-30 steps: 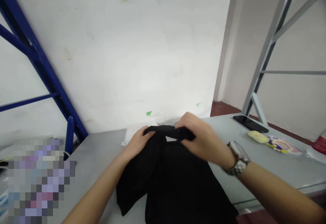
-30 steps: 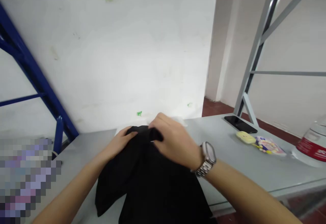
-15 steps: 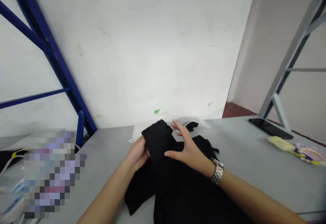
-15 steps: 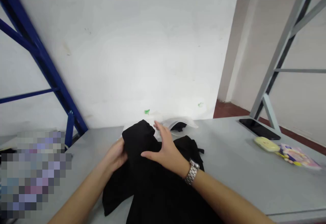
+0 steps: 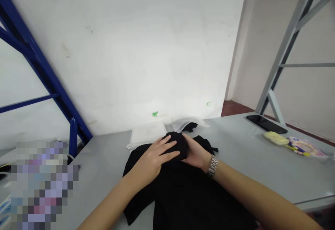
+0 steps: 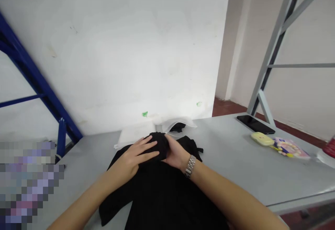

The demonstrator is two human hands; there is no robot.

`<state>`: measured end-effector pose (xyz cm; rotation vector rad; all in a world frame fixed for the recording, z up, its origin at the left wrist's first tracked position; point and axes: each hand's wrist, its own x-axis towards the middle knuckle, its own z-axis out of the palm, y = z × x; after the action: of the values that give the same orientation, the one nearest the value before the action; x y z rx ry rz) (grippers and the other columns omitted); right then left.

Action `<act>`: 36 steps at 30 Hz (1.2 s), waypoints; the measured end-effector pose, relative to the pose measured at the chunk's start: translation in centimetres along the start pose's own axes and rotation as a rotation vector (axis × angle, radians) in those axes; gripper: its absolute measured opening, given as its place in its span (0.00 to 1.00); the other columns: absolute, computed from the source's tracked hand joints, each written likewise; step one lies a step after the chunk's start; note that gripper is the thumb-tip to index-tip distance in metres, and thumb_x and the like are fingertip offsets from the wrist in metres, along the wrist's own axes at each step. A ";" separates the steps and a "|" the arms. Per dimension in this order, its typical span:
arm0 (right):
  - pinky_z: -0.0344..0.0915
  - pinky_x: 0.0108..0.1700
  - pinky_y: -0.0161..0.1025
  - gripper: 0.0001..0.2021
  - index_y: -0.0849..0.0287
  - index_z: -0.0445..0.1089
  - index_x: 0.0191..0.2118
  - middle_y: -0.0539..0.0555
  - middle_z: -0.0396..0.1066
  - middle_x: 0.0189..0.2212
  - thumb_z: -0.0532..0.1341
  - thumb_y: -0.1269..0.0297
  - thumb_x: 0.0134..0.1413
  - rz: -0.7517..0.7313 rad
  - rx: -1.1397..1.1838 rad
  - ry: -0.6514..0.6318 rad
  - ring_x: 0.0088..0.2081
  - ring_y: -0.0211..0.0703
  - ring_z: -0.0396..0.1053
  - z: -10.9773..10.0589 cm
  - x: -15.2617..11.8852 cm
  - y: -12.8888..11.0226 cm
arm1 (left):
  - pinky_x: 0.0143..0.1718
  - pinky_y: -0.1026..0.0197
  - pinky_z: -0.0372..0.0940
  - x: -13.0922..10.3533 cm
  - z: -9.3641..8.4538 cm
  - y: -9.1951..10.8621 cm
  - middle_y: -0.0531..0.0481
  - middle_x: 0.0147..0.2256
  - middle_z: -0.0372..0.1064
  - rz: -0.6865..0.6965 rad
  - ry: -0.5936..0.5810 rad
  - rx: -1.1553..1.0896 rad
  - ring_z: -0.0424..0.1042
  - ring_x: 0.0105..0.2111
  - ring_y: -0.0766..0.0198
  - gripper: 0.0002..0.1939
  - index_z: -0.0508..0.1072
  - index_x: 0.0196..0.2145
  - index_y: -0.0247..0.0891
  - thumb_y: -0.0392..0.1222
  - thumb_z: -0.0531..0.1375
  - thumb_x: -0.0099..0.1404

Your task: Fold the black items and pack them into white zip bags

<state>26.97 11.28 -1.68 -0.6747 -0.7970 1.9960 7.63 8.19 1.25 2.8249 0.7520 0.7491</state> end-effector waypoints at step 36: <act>0.70 0.43 0.42 0.19 0.57 0.67 0.42 0.51 0.73 0.37 0.69 0.65 0.42 -0.192 -0.237 -0.020 0.38 0.41 0.73 0.0 0.8 0.8 | 0.48 0.55 0.60 0.3 0.0 -2.9 0.46 0.48 0.70 -0.689 0.524 -0.304 0.68 0.49 0.58 0.07 0.60 0.30 0.43 0.44 0.49 0.66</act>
<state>26.17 11.58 -2.41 -0.6862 -1.0810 1.7539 6.57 10.87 0.64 1.8982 1.4246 1.3179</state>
